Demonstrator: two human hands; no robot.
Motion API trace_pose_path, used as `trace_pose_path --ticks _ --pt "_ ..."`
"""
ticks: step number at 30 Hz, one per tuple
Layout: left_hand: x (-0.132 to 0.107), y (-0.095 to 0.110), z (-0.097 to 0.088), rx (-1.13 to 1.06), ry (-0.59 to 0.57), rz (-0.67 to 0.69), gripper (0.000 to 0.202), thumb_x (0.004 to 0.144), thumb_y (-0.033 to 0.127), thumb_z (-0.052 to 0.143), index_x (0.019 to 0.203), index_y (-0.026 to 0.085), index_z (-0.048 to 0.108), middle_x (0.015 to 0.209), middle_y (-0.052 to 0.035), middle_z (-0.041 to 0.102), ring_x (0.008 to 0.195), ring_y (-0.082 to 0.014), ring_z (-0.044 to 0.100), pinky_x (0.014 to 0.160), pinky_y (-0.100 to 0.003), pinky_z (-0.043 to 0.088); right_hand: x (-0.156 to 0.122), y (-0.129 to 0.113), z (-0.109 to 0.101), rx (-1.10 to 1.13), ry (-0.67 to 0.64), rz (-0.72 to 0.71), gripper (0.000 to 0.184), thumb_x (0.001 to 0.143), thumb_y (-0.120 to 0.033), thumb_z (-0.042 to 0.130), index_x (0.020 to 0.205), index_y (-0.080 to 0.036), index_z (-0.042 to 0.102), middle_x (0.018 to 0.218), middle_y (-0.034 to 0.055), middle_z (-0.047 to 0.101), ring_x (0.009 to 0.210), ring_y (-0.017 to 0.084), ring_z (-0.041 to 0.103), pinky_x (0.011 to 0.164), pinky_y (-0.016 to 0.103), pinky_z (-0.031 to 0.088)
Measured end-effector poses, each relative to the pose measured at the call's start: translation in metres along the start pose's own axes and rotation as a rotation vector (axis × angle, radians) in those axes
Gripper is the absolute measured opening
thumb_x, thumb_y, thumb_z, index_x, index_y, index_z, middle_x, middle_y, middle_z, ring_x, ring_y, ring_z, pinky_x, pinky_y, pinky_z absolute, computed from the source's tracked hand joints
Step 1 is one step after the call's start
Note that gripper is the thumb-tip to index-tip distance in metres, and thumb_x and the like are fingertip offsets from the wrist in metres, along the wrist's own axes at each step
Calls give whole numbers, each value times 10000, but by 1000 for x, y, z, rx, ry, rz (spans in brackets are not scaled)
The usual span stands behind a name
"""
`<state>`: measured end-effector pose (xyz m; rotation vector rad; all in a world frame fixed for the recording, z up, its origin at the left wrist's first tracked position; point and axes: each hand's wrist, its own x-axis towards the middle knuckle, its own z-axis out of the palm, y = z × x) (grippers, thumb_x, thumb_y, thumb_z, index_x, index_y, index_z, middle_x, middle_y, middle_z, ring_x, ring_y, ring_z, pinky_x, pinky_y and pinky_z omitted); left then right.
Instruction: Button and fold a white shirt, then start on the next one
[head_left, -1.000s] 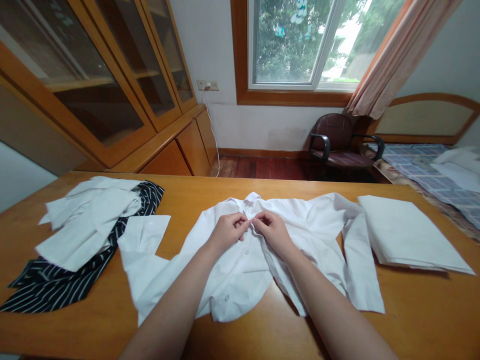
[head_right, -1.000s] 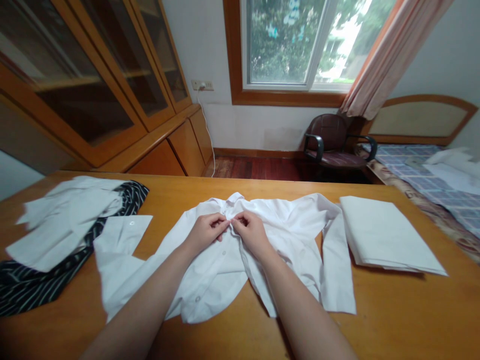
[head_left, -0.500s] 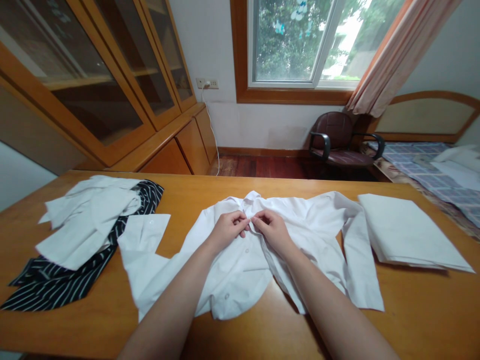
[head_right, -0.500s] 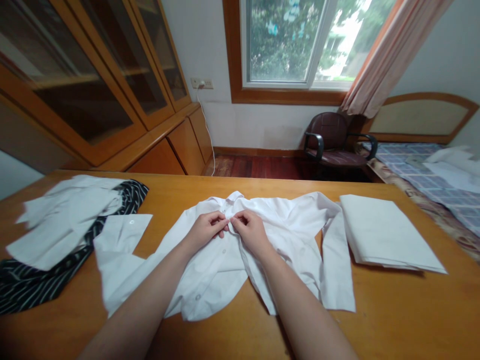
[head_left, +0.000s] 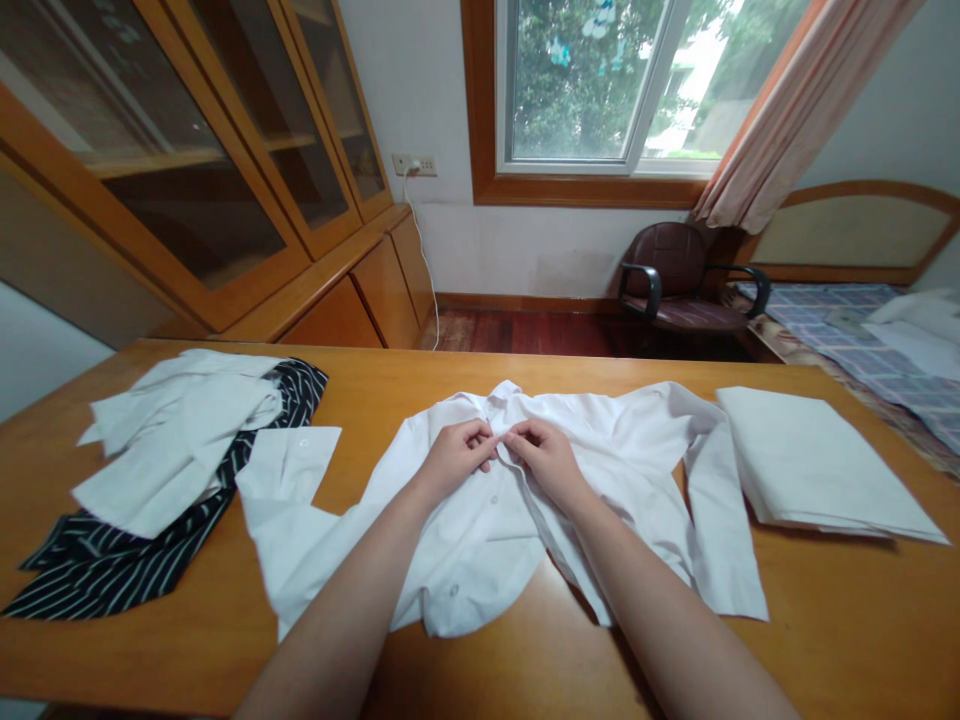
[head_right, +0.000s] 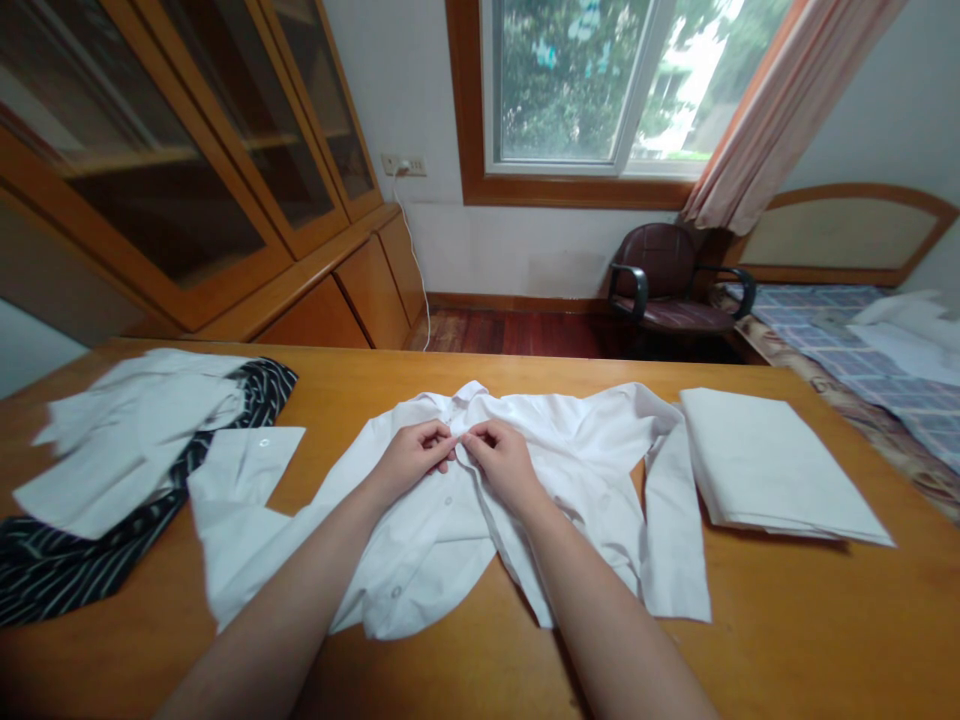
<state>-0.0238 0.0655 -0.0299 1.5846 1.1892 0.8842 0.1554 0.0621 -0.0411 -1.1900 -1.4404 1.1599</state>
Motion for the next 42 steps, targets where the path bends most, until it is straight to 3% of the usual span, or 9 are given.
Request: trace_pose_path --ticks 8,12,27,42 --pt "1 -2 0 -43 10 -16 263 825 425 668 776 173 610 687 -7 686 526 -113 623 528 -217 466 0 -1 0 -27 -25 -33 230 839 -405 616 751 -197 663 590 -16 584 557 144 501 556 258 392" --pt "2 -4 -1 -75 9 -20 259 833 421 661 782 172 610 698 -11 689 530 -108 616 518 -215 469 0 -2 0 12 51 -32 237 868 -397 572 761 -194 635 600 -25 560 546 136 496 565 261 401" --pt "3 -7 0 -105 42 -32 228 814 396 662 802 173 616 685 8 658 540 -101 601 502 -199 425 2 7 0 -94 2 -91 160 785 -328 673 862 -189 691 687 -3 626 621 144 524 574 252 411" --pt "3 -5 -1 -97 12 -18 189 820 359 646 810 171 628 645 21 637 532 -97 583 528 -209 425 2 4 2 -163 -4 -155 111 801 -300 674 810 -190 663 709 -3 618 650 146 541 622 265 418"
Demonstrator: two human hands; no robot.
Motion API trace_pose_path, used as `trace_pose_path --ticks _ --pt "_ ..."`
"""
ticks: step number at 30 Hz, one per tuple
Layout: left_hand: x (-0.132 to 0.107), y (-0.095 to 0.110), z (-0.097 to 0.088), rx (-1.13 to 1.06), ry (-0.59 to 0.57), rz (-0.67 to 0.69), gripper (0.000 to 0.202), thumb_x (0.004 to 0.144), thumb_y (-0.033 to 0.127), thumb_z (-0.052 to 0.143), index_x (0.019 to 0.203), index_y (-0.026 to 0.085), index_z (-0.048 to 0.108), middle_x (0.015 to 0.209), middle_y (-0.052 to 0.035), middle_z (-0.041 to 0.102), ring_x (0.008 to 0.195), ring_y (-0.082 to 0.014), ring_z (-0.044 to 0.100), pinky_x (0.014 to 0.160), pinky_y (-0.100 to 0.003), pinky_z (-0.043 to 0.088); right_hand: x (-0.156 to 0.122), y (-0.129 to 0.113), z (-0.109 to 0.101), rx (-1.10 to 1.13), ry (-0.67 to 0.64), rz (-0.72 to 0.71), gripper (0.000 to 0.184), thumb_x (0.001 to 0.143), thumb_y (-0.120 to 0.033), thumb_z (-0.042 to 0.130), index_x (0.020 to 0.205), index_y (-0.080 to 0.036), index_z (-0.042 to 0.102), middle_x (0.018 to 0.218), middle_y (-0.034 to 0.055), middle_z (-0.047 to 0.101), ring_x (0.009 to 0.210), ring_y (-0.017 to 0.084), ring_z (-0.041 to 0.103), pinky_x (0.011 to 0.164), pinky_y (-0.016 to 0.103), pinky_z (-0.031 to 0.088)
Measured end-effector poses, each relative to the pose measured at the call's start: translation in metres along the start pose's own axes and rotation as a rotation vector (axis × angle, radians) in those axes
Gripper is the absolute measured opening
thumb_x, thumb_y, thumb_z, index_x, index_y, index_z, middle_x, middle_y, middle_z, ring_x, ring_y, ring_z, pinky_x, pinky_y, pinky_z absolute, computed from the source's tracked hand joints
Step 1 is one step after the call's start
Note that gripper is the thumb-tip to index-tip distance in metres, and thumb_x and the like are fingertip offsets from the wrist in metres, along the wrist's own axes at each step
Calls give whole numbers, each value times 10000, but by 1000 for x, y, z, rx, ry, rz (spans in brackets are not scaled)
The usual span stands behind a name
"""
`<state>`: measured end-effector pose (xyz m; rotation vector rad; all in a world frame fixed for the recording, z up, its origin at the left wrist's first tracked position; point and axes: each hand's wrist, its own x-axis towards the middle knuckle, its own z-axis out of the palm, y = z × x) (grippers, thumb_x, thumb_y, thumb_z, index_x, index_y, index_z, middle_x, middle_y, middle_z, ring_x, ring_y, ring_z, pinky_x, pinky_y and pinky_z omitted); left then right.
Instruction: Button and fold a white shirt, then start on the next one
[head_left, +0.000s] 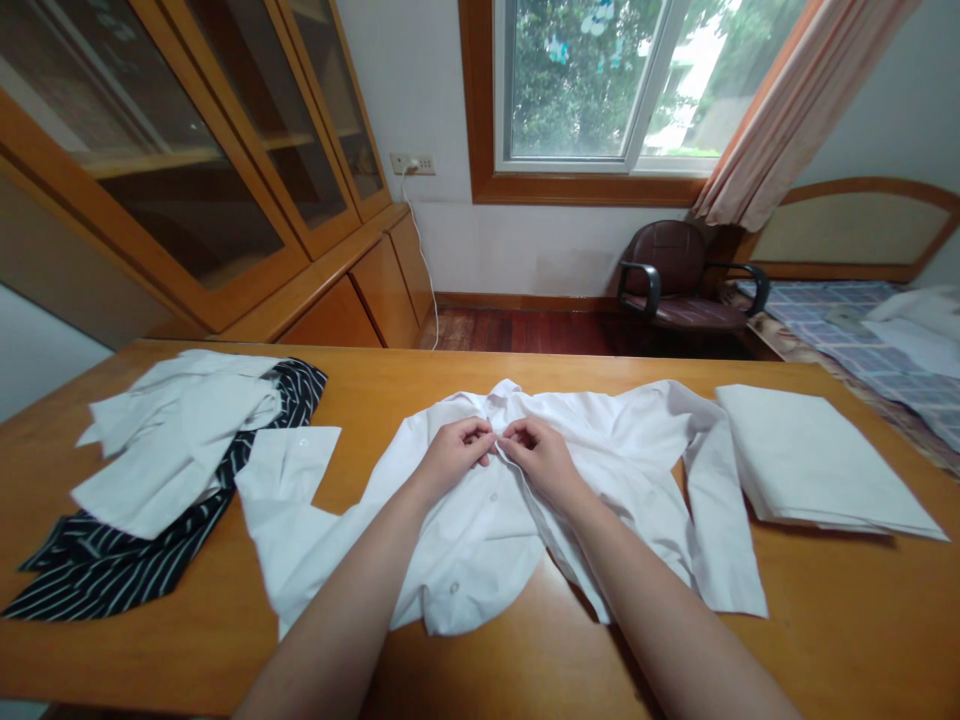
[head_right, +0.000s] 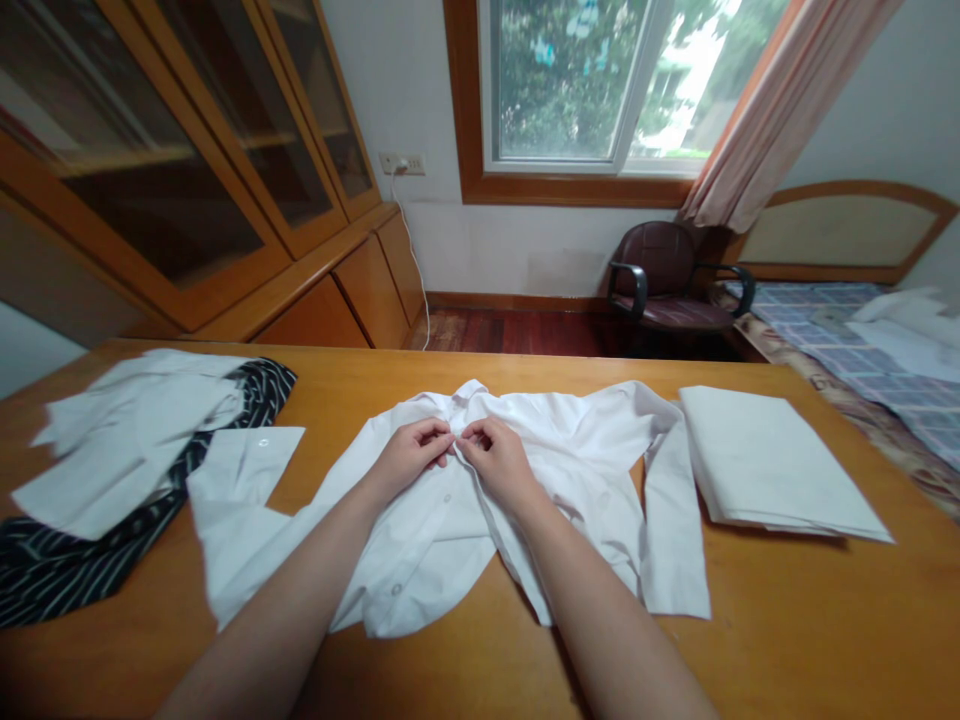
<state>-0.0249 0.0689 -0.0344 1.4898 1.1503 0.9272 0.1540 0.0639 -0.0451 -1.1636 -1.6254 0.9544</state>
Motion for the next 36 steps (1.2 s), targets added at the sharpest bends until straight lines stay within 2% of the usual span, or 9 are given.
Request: trace_pose_path --ticks 3,9,17,24,32,36 --pt "0 -1 0 -1 4 -1 184 827 357 643 809 176 615 670 18 652 539 -96 589 536 -209 433 -1 -3 0 -30 18 -29 84 814 -276 657 799 -194 659 721 -3 621 651 145 536 635 269 417" --pt "1 -3 -1 -22 17 -15 197 817 365 653 808 172 612 695 6 667 542 -96 590 530 -208 437 0 0 -2 -5 135 -38 96 847 -281 626 823 -197 668 745 0 627 634 145 525 635 279 419" --pt "0 -2 -3 -50 -17 -19 211 822 373 659 811 164 635 694 -1 664 558 -94 592 536 -204 444 0 -1 1 -51 37 -93 100 795 -276 699 863 -204 686 773 5 634 648 143 534 644 277 438" --pt "0 0 -3 -25 -10 9 214 827 378 656 795 168 634 693 6 663 555 -93 590 554 -210 455 0 -2 0 -76 47 -90 71 806 -258 682 772 -203 652 741 0 610 669 149 538 657 276 435" --pt "4 -5 -3 -40 55 -14 297 881 445 575 781 168 608 732 -15 676 545 -89 583 492 -192 409 -1 -1 0 -63 109 -73 150 860 -332 646 778 -207 651 737 6 619 658 155 537 663 289 435" --pt "5 -9 -3 -55 51 -18 283 882 432 572 786 168 602 724 -3 667 542 -81 577 495 -186 406 1 2 1 -58 110 -47 142 833 -346 673 816 -205 670 748 9 627 645 152 537 644 282 438"
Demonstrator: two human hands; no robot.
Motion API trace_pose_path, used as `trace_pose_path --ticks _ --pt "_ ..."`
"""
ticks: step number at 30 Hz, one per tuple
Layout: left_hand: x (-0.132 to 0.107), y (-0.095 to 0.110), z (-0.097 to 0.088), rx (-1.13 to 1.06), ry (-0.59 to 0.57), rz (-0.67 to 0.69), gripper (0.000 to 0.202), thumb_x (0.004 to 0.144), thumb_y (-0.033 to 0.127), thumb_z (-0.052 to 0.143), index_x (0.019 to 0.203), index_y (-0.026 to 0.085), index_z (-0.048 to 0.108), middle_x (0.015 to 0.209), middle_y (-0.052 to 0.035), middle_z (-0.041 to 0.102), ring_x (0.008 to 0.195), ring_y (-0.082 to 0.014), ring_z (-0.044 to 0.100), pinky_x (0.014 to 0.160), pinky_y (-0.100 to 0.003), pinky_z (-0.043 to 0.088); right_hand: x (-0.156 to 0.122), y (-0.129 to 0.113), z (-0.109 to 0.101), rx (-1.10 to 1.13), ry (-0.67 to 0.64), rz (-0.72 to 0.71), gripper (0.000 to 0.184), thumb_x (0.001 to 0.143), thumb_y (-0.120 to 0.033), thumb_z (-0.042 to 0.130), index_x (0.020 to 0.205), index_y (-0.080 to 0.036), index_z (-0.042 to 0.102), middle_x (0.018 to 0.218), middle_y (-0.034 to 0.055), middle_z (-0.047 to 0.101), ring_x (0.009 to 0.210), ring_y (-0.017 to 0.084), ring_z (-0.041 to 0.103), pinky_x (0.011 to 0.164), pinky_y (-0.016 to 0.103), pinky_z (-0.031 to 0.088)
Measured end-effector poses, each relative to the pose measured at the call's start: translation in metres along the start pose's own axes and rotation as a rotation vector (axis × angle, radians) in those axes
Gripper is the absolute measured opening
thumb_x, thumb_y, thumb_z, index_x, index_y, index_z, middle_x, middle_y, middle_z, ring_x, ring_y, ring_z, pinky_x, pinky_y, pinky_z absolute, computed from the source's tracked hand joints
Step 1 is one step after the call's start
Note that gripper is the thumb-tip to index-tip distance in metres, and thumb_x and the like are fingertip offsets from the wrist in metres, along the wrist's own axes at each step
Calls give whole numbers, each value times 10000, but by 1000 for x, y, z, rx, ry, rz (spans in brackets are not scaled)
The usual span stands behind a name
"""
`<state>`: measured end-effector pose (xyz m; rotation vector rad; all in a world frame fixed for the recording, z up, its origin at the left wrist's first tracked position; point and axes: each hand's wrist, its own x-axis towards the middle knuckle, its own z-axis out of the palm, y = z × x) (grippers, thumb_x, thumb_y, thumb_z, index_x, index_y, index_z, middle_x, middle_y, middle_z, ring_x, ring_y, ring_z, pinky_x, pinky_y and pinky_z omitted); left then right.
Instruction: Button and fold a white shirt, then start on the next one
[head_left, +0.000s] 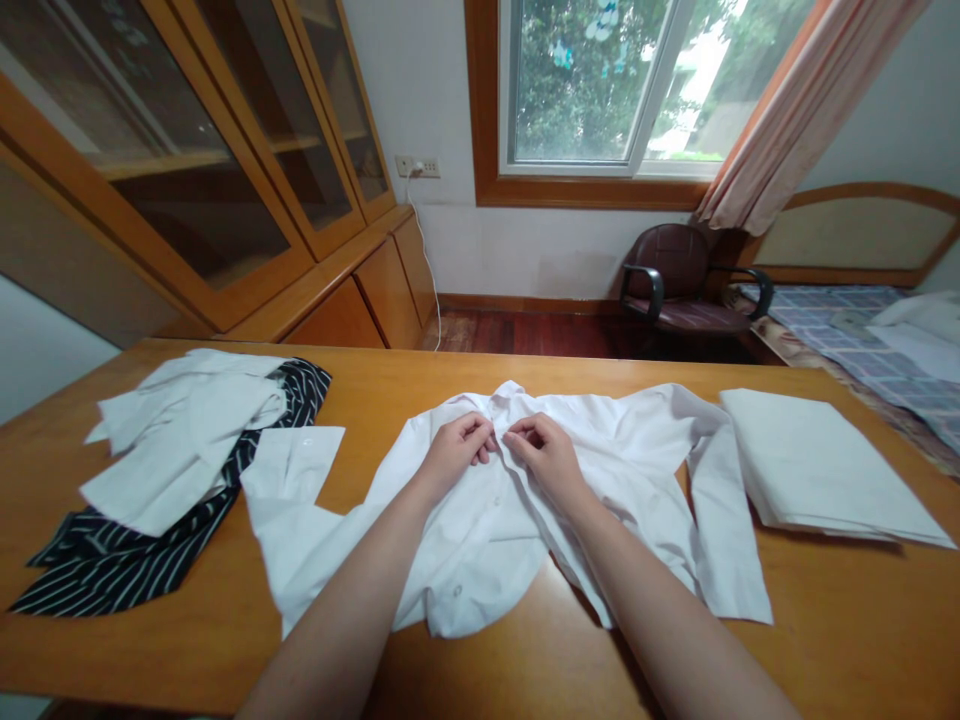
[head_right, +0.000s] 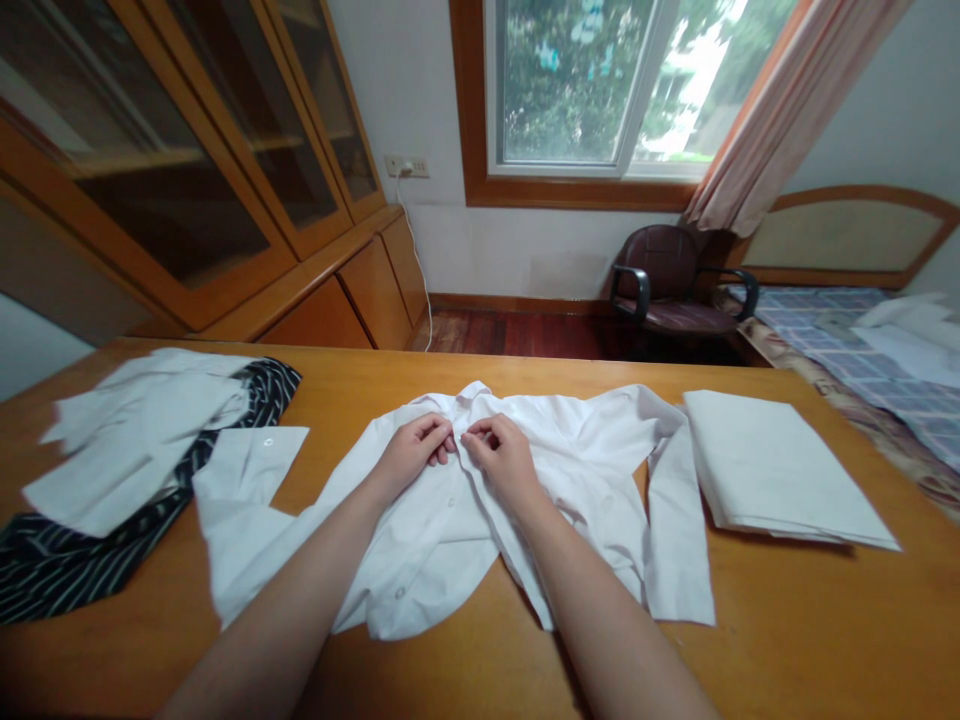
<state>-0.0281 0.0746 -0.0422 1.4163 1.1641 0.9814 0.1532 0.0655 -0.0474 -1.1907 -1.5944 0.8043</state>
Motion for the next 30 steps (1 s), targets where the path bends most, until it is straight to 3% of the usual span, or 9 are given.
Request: trace_pose_path --ticks 8,23,30 --pt "-1 1 0 5 0 -25 233 852 389 604 825 159 637 712 -5 662 561 -87 594 508 -182 413 0 4 3 -55 -63 -18 73 808 -269 689 797 -199 672 740 -1 624 654 145 542 655 275 433" --pt "-1 3 0 36 10 -27 335 796 499 685 811 165 674 677 -9 666 561 -106 596 515 -200 440 0 -4 -1 -31 -42 -76 68 819 -253 682 772 -211 656 769 2 604 667 149 546 669 285 442" --pt "-2 10 1 49 24 -66 303 758 448 714 826 152 707 673 -21 677 562 -116 596 541 -216 454 -1 2 -1 -23 2 12 134 892 -284 572 861 -204 675 784 22 650 691 167 587 682 297 454"
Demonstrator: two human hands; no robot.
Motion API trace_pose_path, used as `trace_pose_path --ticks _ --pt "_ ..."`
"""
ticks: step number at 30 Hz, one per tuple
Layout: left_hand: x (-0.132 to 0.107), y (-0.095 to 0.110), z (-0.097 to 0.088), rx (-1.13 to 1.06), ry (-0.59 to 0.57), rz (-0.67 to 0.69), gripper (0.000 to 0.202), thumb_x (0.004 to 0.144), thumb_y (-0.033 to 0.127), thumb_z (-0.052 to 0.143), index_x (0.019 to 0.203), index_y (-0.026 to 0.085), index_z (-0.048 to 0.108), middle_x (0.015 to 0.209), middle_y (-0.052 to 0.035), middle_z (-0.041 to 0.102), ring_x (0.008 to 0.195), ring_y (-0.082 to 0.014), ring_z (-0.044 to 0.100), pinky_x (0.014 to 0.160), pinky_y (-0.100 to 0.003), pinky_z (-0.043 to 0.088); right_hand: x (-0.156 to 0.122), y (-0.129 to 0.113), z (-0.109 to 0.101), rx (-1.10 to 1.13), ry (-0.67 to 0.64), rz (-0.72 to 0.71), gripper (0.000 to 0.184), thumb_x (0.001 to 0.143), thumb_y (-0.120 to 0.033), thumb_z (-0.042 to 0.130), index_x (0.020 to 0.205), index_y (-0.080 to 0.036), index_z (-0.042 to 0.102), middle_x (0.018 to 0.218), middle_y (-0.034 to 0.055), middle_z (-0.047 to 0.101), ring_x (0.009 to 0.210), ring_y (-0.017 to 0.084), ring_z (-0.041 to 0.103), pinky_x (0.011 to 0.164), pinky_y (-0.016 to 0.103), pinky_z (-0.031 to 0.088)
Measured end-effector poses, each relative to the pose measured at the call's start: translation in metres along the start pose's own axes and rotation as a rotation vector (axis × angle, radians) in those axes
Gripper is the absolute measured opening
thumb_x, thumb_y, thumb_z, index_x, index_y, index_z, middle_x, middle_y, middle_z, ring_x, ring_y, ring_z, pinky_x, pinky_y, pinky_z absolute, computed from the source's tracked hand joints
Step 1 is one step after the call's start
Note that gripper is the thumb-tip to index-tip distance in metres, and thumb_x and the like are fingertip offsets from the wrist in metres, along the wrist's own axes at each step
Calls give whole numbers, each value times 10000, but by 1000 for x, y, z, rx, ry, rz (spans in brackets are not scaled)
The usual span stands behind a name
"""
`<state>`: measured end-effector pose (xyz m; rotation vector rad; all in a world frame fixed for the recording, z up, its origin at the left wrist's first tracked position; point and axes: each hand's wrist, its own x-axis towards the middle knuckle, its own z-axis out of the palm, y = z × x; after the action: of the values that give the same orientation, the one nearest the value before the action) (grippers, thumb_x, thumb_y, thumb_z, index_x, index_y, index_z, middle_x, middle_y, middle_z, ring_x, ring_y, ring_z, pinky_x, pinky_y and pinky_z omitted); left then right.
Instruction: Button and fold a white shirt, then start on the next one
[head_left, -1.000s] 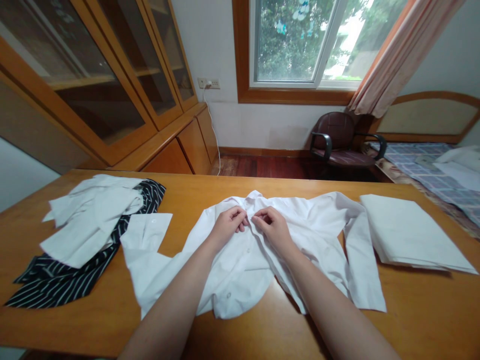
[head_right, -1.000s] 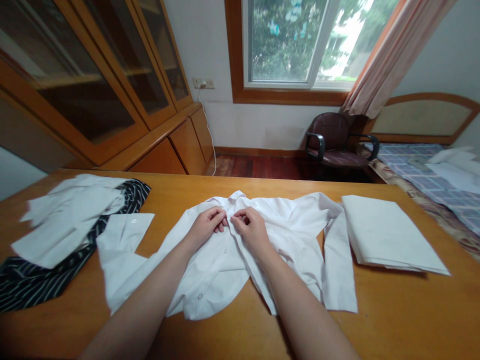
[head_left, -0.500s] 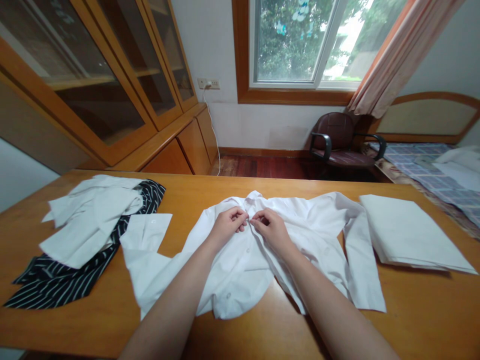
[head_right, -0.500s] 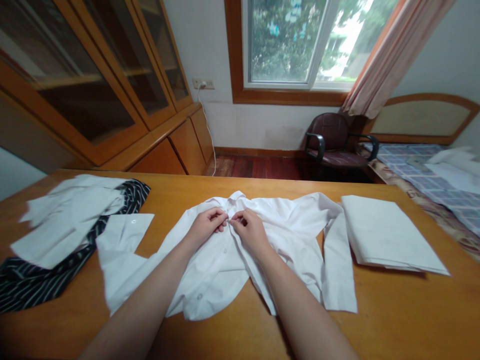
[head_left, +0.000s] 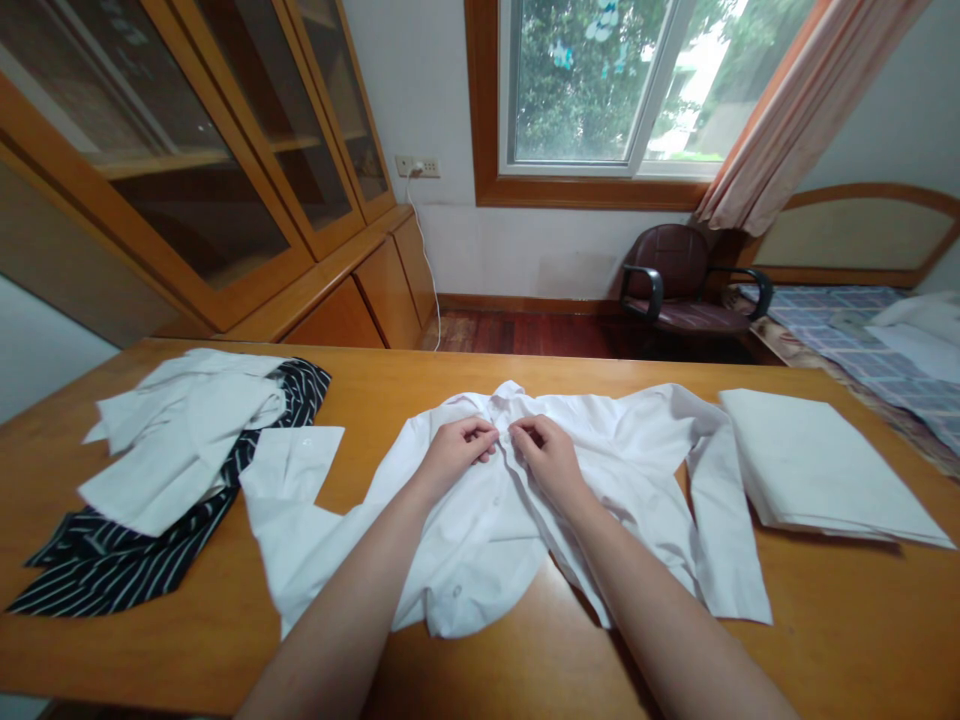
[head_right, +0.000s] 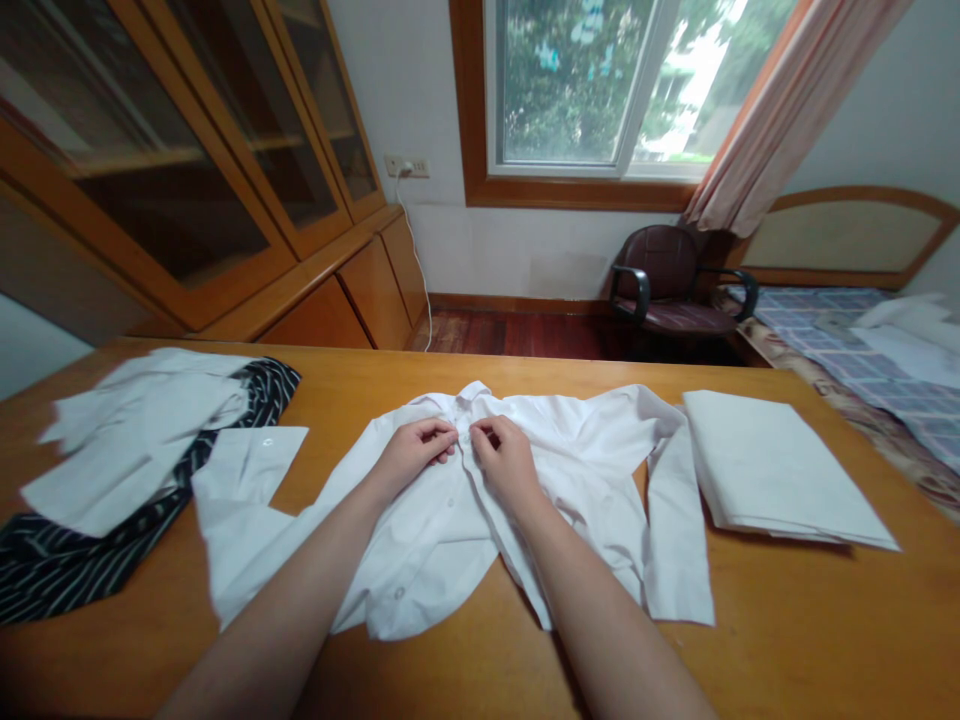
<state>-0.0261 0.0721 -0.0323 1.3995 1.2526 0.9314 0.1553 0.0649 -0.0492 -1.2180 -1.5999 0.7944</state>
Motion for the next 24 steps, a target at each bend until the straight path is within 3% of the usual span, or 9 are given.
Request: trace_pose_path --ticks 13,24 --pt "-1 -1 0 76 -60 25 267 773 427 705 813 163 718 646 -9 666 566 -133 575 558 -236 431 0 -4 0 -13 -44 -42 109 778 -216 598 880 -200 634 817 11 647 655 147 550 642 276 439" --pt "-2 2 0 59 -48 45 228 766 396 685 784 169 671 650 3 653 566 -128 563 570 -239 427 0 -3 1 30 -79 -31 143 812 -258 655 940 -201 630 846 7 652 650 140 521 648 276 426"
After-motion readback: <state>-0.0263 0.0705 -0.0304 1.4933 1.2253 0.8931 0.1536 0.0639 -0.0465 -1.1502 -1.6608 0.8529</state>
